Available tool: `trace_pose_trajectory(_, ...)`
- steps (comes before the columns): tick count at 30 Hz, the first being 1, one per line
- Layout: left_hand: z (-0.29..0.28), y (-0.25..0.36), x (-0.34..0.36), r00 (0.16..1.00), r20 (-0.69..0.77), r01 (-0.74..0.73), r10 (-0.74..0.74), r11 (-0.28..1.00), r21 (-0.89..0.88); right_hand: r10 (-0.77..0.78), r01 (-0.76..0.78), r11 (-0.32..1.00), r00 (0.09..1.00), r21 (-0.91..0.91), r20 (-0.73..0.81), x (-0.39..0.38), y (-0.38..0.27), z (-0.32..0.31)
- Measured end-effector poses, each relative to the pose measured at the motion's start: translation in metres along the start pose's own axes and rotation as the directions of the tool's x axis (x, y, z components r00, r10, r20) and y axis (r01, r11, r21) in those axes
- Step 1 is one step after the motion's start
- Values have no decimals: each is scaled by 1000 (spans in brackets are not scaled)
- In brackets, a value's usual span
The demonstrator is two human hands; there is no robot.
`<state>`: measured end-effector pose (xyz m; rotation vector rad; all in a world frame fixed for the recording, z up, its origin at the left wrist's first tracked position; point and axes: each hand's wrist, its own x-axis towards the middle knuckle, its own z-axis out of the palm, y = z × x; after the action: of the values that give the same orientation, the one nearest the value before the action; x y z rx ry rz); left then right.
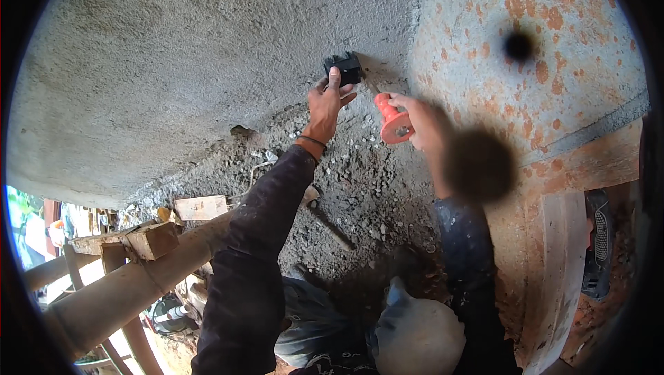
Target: Chipping a hole in a concrete wall using a hammer and chisel to prepare for installing an electrical junction box.
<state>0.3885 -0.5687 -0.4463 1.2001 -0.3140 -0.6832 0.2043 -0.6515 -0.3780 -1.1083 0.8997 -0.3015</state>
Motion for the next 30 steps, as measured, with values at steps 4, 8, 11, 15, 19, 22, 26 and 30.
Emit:
trace_pose_trajectory(4,2,1,-2,999,-24,26,-25,999,28,9,-11,988,1000,157,19,21,6,0)
trace_pose_trajectory(8,-1,0,1,999,-22,29,-29,999,23,-83,73,948,996,309,20,12,-15,2)
trace_pose_trajectory(11,-2,8,2,999,27,-46,45,998,39,-361,302,886,926,351,114,-29,-73,2)
trace_pose_trajectory(15,-4,-2,4,999,39,-33,33,999,3,-512,489,855,848,172,135,-54,-99,14)
trace_pose_trajectory(19,10,-4,-1,999,12,33,-32,999,-21,-612,623,782,773,-16,164,-46,0,10)
trace_pose_trajectory(22,-3,8,-2,999,-10,33,-33,999,-3,-213,194,972,965,133,151,-43,71,20)
trace_pose_trajectory(26,19,10,-13,976,-114,185,-188,982,-32,-234,221,971,954,90,187,-11,155,33)
trace_pose_trajectory(30,18,12,-11,966,-144,188,-215,965,-184,-182,127,972,936,196,300,21,151,87)
